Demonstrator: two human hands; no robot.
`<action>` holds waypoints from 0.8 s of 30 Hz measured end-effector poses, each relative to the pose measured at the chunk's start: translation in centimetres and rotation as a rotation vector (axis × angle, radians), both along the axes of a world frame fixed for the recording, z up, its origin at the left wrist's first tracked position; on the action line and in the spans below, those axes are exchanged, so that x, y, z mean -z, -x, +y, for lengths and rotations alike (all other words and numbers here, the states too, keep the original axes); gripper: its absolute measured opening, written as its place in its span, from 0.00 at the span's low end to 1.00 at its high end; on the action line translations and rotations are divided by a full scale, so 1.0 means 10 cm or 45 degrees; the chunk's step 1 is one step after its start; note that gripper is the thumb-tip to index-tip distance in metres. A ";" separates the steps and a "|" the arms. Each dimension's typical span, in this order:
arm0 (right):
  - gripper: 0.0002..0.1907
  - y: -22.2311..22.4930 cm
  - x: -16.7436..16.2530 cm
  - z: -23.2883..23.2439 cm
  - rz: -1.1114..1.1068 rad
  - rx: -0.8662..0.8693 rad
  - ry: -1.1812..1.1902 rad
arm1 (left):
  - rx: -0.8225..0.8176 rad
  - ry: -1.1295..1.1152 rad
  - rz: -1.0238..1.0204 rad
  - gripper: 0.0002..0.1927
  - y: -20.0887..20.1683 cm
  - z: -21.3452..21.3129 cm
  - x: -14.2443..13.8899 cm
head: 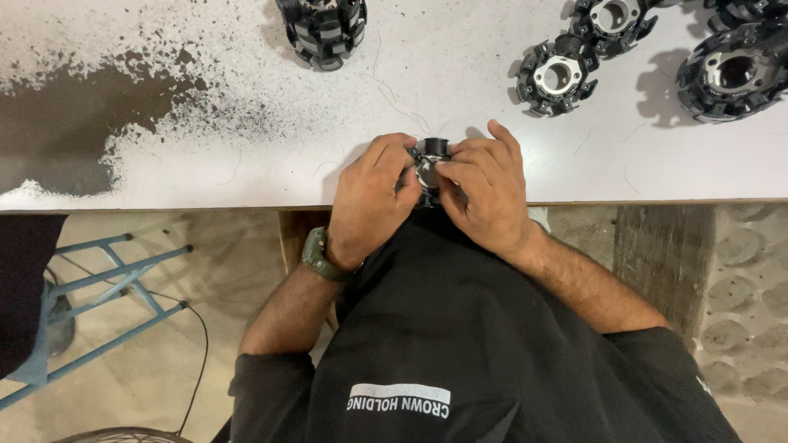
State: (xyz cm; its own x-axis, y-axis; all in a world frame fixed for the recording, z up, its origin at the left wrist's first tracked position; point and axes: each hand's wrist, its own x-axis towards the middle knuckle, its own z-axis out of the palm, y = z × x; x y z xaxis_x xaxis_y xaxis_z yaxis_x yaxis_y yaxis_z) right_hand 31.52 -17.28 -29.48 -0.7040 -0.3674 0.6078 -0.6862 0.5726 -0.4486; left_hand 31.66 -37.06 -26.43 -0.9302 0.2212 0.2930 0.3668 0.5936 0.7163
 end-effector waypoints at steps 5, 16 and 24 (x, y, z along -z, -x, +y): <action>0.19 0.00 0.04 -0.02 0.031 0.018 -0.021 | -0.003 -0.017 0.023 0.06 0.00 0.01 0.00; 0.17 -0.02 0.05 -0.06 0.067 0.017 0.022 | 0.019 -0.043 -0.036 0.07 -0.01 -0.02 0.02; 0.17 -0.03 -0.01 -0.01 0.014 -0.022 -0.046 | -0.012 0.070 0.104 0.10 -0.09 0.01 -0.06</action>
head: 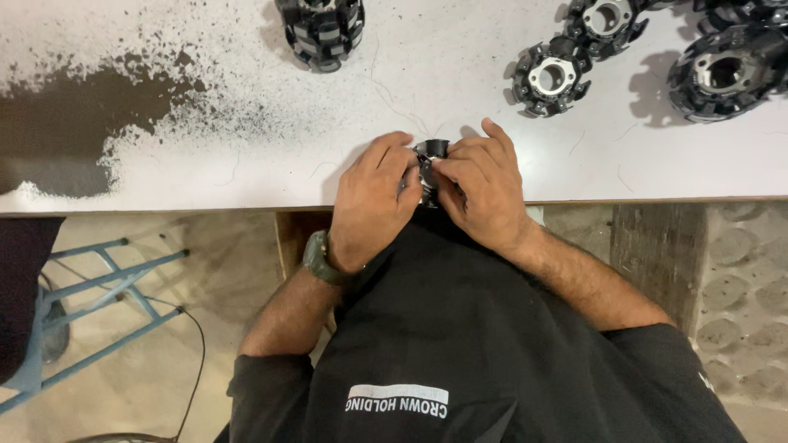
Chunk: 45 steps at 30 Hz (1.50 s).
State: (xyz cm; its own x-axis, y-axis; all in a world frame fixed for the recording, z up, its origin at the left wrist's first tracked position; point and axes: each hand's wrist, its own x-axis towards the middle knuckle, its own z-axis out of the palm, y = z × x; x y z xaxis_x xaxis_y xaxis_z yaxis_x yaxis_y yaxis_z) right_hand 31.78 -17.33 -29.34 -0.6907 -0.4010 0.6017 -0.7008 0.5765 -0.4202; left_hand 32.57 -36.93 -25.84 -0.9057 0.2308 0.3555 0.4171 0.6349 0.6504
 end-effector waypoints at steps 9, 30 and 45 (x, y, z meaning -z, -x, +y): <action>0.13 -0.27 -0.05 1.02 0.007 0.368 0.484 | 0.228 0.534 -0.038 0.44 0.22 0.61 -0.19; 0.11 -0.07 0.16 1.84 -0.083 0.455 0.944 | 0.363 0.330 0.378 0.53 1.85 2.49 -0.09; 0.14 -0.10 0.22 1.62 -0.123 0.463 0.975 | -0.255 0.523 -0.167 0.47 1.88 -0.25 -0.77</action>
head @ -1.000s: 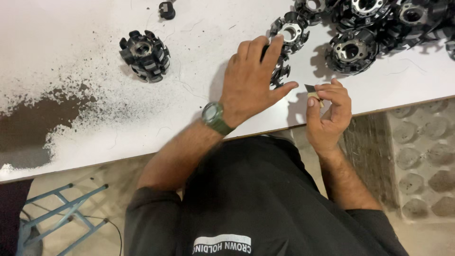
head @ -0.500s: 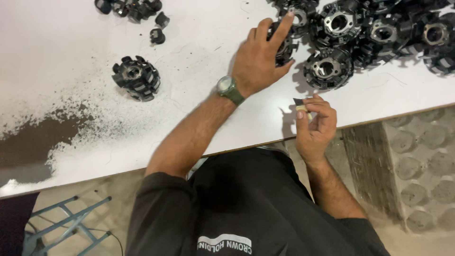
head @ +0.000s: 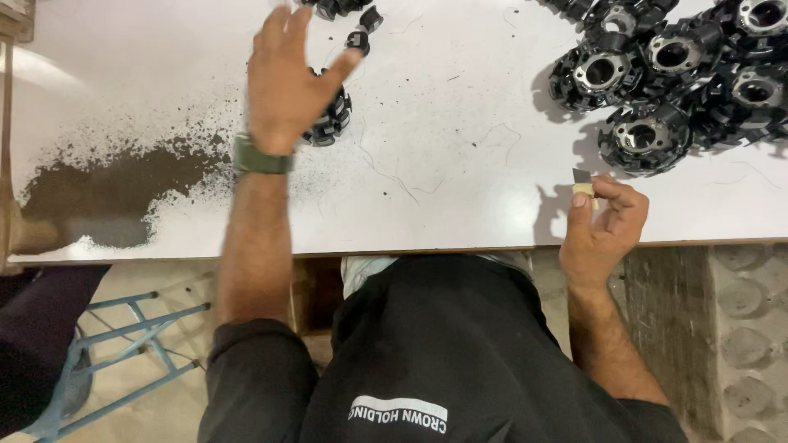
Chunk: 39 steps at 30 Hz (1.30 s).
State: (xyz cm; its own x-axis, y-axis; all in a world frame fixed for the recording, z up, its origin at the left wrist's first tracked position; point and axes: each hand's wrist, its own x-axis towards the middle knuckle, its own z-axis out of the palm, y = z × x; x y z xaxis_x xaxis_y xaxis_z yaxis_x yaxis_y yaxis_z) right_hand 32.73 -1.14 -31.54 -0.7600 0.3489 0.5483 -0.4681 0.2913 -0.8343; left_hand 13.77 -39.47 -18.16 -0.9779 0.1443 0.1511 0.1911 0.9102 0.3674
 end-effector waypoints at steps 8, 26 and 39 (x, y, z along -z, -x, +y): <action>0.13 0.02 -0.10 -0.41 -0.117 -0.118 -0.016 | -0.172 0.106 -0.312 0.60 -0.95 -0.46 0.01; 0.14 -0.14 -0.03 -0.63 -0.153 -0.273 0.120 | 0.504 -0.123 0.116 0.62 -1.62 0.49 0.37; 0.14 -0.10 -0.27 -0.88 -0.188 -0.321 -0.355 | 0.571 -0.345 0.251 0.18 -1.57 0.89 0.56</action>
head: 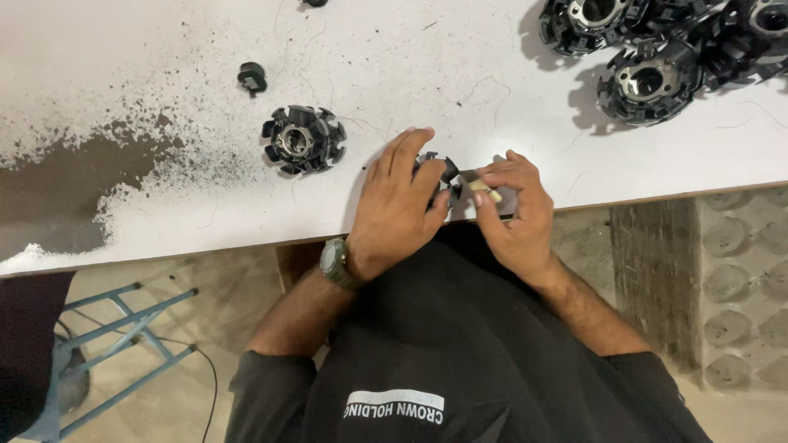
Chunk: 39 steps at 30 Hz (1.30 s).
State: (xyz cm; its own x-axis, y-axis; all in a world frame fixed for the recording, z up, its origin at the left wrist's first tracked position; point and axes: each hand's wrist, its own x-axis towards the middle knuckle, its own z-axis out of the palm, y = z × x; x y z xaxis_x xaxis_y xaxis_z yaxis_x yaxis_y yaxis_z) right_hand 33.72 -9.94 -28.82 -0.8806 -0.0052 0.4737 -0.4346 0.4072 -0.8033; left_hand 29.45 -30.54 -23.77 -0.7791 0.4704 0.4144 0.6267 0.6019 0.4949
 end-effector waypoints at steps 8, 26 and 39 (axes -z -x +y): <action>0.14 0.13 -0.06 -0.22 0.094 0.036 -0.402 | -0.160 -0.094 -0.159 0.09 0.04 -0.04 0.18; 0.14 0.12 -0.11 -0.25 0.144 0.028 -0.525 | -0.254 -0.217 -0.087 0.09 -0.05 -0.05 0.35; 0.11 0.22 -0.29 -0.22 0.001 -0.042 -0.492 | -0.274 -0.204 -0.143 0.07 -0.02 0.07 0.35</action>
